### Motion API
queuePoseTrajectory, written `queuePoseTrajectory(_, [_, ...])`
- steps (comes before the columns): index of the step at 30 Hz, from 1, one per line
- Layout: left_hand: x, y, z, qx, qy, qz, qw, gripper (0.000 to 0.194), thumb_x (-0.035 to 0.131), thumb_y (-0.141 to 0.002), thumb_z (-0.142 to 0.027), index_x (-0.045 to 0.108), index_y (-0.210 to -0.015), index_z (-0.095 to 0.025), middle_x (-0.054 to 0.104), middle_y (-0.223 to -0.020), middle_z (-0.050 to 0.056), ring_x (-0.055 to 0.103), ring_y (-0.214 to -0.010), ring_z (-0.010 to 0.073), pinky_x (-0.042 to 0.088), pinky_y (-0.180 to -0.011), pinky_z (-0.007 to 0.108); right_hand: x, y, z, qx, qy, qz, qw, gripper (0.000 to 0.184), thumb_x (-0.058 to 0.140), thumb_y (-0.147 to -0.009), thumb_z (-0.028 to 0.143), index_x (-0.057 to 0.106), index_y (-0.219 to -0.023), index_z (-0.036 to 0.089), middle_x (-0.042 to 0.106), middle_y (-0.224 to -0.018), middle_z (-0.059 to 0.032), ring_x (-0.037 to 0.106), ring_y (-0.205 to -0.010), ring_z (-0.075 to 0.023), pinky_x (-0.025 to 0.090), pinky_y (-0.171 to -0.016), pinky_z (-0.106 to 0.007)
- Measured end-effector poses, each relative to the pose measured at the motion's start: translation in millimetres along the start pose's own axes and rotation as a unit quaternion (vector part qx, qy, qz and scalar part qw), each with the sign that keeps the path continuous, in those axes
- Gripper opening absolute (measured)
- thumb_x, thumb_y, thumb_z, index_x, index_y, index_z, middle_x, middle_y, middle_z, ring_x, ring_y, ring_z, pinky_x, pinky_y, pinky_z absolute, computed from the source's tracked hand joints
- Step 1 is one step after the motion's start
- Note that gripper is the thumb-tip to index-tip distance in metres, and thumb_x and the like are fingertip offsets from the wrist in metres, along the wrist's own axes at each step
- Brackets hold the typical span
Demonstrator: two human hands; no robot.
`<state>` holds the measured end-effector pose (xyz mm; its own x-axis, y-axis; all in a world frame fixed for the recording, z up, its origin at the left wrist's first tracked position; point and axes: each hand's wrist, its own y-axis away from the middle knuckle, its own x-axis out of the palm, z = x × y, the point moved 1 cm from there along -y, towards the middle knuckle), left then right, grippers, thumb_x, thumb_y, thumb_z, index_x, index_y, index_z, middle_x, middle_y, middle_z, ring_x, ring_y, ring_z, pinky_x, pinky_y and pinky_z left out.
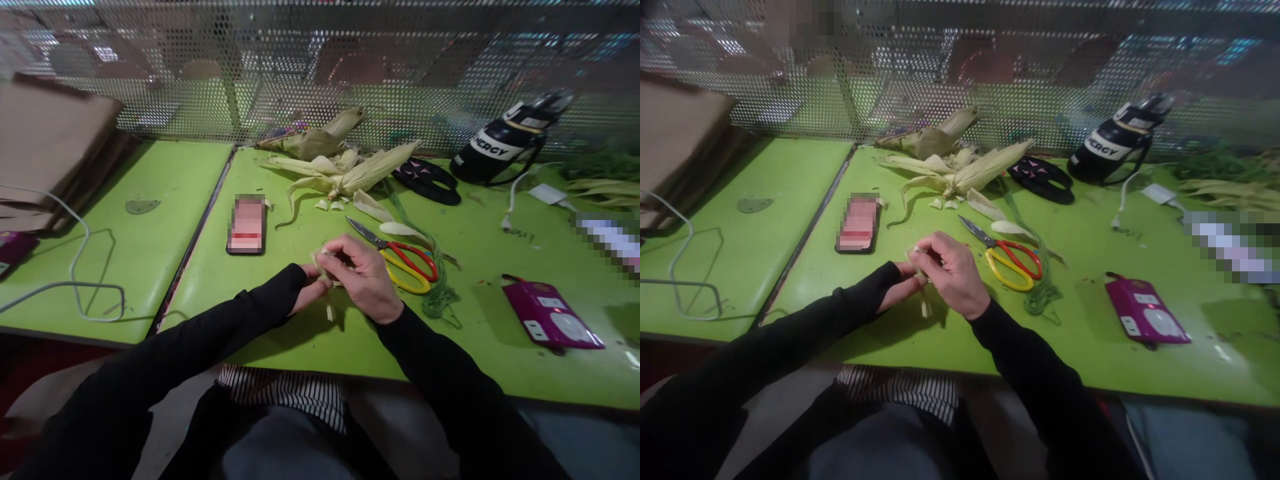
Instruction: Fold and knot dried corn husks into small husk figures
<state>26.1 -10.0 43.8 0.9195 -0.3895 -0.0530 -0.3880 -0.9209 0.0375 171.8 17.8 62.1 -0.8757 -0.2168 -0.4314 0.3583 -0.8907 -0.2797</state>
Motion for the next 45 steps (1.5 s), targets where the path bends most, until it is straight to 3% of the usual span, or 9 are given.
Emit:
queuePoseTrajectory(5, [-3.6, -8.0, 6.9, -0.033, 0.052, 0.031, 0.998, 0.034, 0.056, -0.089, -0.043, 0.07, -0.091, -0.012, 0.049, -0.052, -0.004, 0.042, -0.048, 0.0065, 0.038, -0.051, 0.02, -3.9, -11.1, -7.0, 0.026, -0.066, -0.006, 0.997, 0.024, 0.064, -0.086, 0.044, 0.059, -0.082, 0.021, 0.055, -0.073, 0.0013, 0.05, -0.063, -0.0116, 0.042, -0.058, -0.026])
queuePoseTrajectory(9, [-11.1, -18.8, 13.6, -0.071, 0.136, 0.031, 0.988, 0.048, 0.055, -0.087, -0.052, 0.068, -0.107, -0.01, 0.064, -0.064, 0.003, 0.055, -0.053, 0.0101, 0.042, -0.053, 0.022, -18.6, -14.7, -12.0, 0.057, -0.112, -0.064, 0.99, 0.038, 0.054, -0.088, 0.059, 0.057, -0.092, 0.022, 0.052, -0.074, 0.002, 0.044, -0.057, -0.0101, 0.037, -0.049, -0.024])
queuePoseTrajectory(11, [-13.9, -22.1, 16.2, -0.088, 0.169, 0.023, 0.981, 0.048, 0.057, -0.087, -0.049, 0.067, -0.113, -0.01, 0.068, -0.069, 0.006, 0.059, -0.056, 0.0119, 0.046, -0.055, 0.023, -22.3, -13.4, -12.1, 0.082, -0.113, -0.029, 0.99, 0.042, 0.056, -0.086, 0.062, 0.057, -0.095, 0.021, 0.05, -0.072, 0.0029, 0.043, -0.055, -0.0098, 0.035, -0.048, -0.024])
queuePoseTrajectory(18, [-15.1, -20.1, 13.5, -0.133, 0.214, 0.057, 0.966, 0.032, 0.058, -0.088, -0.042, 0.069, -0.08, -0.012, 0.071, -0.071, 0.009, 0.063, -0.06, 0.0137, 0.05, -0.059, 0.025, -13.2, -9.8, -8.1, 0.116, -0.088, 0.041, 0.989, 0.035, 0.065, -0.085, 0.047, 0.057, -0.103, 0.019, 0.052, -0.067, 0.0043, 0.047, -0.057, -0.011, 0.038, -0.052, -0.024])
queuePoseTrajectory(25, [-5.6, -6.0, -7.6, -0.123, 0.027, 0.04, 0.991, 0.019, 0.052, -0.088, -0.023, 0.061, -0.075, -0.013, 0.051, -0.05, -0.004, 0.045, -0.044, 0.0066, 0.038, -0.048, 0.02, -11.0, -4.9, -5.2, 0.077, -0.044, 0.082, 0.993, 0.027, 0.058, -0.091, 0.04, 0.053, -0.109, 0.021, 0.052, -0.065, 0.0055, 0.048, -0.055, -0.0115, 0.038, -0.053, -0.025])
queuePoseTrajectory(29, [-7.0, -3.5, -4.7, -0.011, -0.086, -0.012, 0.996, 0.016, 0.051, -0.087, -0.021, 0.066, -0.088, -0.014, 0.052, -0.056, -0.003, 0.044, -0.05, 0.0075, 0.036, -0.051, 0.021, -14.7, -5.6, -2.1, 0.045, 0.029, 0.107, 0.993, 0.023, 0.058, -0.091, 0.042, 0.055, -0.098, 0.021, 0.056, -0.068, 0.0035, 0.051, -0.058, -0.0121, 0.038, -0.055, -0.025])
queuePoseTrajectory(34, [-23.4, -8.6, 6.1, 0.154, -0.359, -0.097, 0.915, 0.023, 0.055, -0.081, -0.018, 0.065, -0.102, -0.016, 0.064, -0.083, 0.005, 0.054, -0.069, 0.0141, 0.044, -0.067, 0.028, -13.5, -4.5, -3.8, -0.025, 0.199, 0.116, 0.973, 0.033, 0.047, -0.096, 0.045, 0.056, -0.077, 0.019, 0.061, -0.071, -0.0025, 0.054, -0.062, -0.015, 0.035, -0.059, -0.028])
queuePoseTrajectory(38, [-29.8, -12.3, 10.8, 0.2, -0.469, -0.111, 0.853, 0.029, 0.053, -0.084, -0.021, 0.062, -0.11, -0.017, 0.066, -0.094, 0.008, 0.06, -0.08, 0.0187, 0.049, -0.075, 0.032, -9.1, -2.5, -4.6, -0.054, 0.228, 0.137, 0.962, 0.036, 0.039, -0.099, 0.042, 0.061, -0.084, 0.017, 0.066, -0.079, -0.0062, 0.057, -0.069, -0.017, 0.036, -0.062, -0.029])
queuePoseTrajectory(45, [-28.5, -13.5, 9.6, 0.224, -0.483, -0.056, 0.844, 0.031, 0.05, -0.089, -0.036, 0.062, -0.11, -0.016, 0.065, -0.091, 0.008, 0.062, -0.081, 0.0203, 0.051, -0.075, 0.032, -4.6, 1.6, 2.4, -0.087, 0.139, 0.105, 0.981, 0.031, 0.041, -0.098, 0.028, 0.05, -0.07, 0.019, 0.052, -0.062, 0.0013, 0.045, -0.056, -0.0111, 0.033, -0.056, -0.026])
